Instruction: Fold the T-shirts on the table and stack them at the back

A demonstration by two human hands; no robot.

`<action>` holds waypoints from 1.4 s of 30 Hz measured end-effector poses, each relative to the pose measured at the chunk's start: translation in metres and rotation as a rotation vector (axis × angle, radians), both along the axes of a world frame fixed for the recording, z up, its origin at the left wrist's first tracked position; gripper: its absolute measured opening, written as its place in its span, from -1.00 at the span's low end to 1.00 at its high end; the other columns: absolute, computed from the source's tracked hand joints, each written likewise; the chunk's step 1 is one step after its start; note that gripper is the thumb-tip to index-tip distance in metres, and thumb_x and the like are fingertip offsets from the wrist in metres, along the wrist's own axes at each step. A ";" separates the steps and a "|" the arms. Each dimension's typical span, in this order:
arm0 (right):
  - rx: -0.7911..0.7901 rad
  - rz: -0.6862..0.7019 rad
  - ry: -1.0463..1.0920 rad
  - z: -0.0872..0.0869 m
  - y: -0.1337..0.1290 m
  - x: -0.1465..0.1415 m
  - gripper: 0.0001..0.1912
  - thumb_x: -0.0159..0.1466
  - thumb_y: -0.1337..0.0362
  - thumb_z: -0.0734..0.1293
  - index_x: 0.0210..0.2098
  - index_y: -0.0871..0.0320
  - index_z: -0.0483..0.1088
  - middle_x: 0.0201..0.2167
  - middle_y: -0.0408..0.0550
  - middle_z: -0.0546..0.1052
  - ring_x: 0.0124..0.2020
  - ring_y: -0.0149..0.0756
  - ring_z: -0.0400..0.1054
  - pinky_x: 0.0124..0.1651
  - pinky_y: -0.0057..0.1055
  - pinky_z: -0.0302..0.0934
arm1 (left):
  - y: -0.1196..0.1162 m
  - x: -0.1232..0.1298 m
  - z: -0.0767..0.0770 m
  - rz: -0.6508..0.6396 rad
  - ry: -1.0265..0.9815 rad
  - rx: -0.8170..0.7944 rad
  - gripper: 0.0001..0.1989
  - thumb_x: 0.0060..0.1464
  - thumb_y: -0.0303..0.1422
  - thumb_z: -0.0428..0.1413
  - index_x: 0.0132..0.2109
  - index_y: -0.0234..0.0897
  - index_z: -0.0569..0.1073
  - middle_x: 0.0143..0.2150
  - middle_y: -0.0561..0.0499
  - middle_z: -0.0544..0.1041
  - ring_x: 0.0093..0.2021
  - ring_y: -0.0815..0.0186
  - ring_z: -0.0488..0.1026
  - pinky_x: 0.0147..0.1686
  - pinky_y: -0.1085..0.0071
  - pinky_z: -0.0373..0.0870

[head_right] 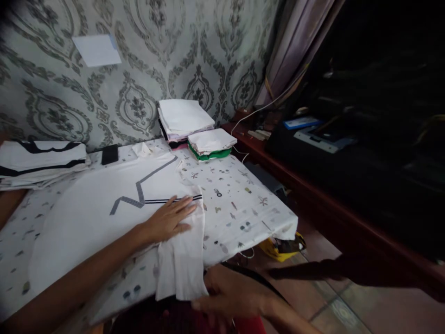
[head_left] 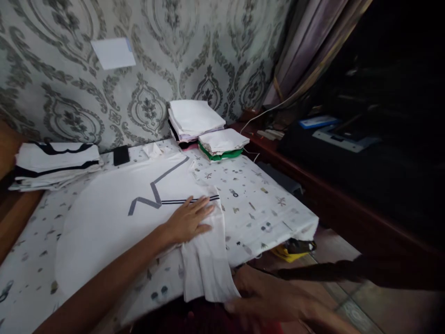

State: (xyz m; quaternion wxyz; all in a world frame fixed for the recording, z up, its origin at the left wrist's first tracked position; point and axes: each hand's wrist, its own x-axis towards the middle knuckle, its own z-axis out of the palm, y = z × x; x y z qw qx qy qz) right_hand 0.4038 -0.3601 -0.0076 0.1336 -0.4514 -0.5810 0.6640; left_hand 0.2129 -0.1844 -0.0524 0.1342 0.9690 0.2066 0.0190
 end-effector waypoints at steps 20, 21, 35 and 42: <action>1.110 0.062 -0.540 -0.039 0.298 -0.048 -0.48 0.42 0.17 0.18 0.28 0.32 0.25 0.38 0.32 0.19 0.42 -0.02 0.02 0.42 -0.04 -0.03 | 0.031 -0.060 -0.001 0.134 0.004 -0.021 -0.30 0.33 0.04 -0.20 0.47 -0.16 -0.03 0.49 -0.17 0.04 0.49 0.13 -0.08 0.43 -0.02 -0.16; 1.096 0.051 -0.610 -0.042 0.306 -0.042 -0.47 0.43 0.16 0.17 0.28 0.35 0.24 0.37 0.35 0.19 0.42 0.01 0.01 0.42 0.00 -0.06 | 0.043 -0.075 -0.002 0.221 0.018 0.005 -0.31 0.34 0.04 -0.20 0.47 -0.16 -0.01 0.48 -0.18 0.05 0.49 0.12 -0.07 0.42 -0.04 -0.15; 1.125 -0.008 -0.887 -0.029 0.388 -0.044 -0.71 0.37 0.31 0.20 -0.02 0.23 0.46 -0.01 0.16 0.53 0.06 -0.08 0.38 0.09 -0.29 0.22 | 0.173 -0.279 -0.017 1.068 0.141 0.245 -0.39 0.34 -0.14 -0.27 0.39 -0.33 0.20 0.46 -0.18 0.14 0.47 0.10 0.01 0.35 0.04 0.09; 1.031 -0.080 -0.861 -0.028 0.461 -0.104 -0.62 0.28 0.27 0.27 0.09 0.16 0.38 0.08 0.15 0.47 0.06 -0.05 0.37 -0.01 -0.30 0.25 | 0.189 -0.287 -0.025 1.020 0.088 0.325 -0.43 0.33 -0.23 -0.27 0.35 -0.39 0.25 0.41 -0.25 0.23 0.39 0.07 0.19 0.30 0.05 0.18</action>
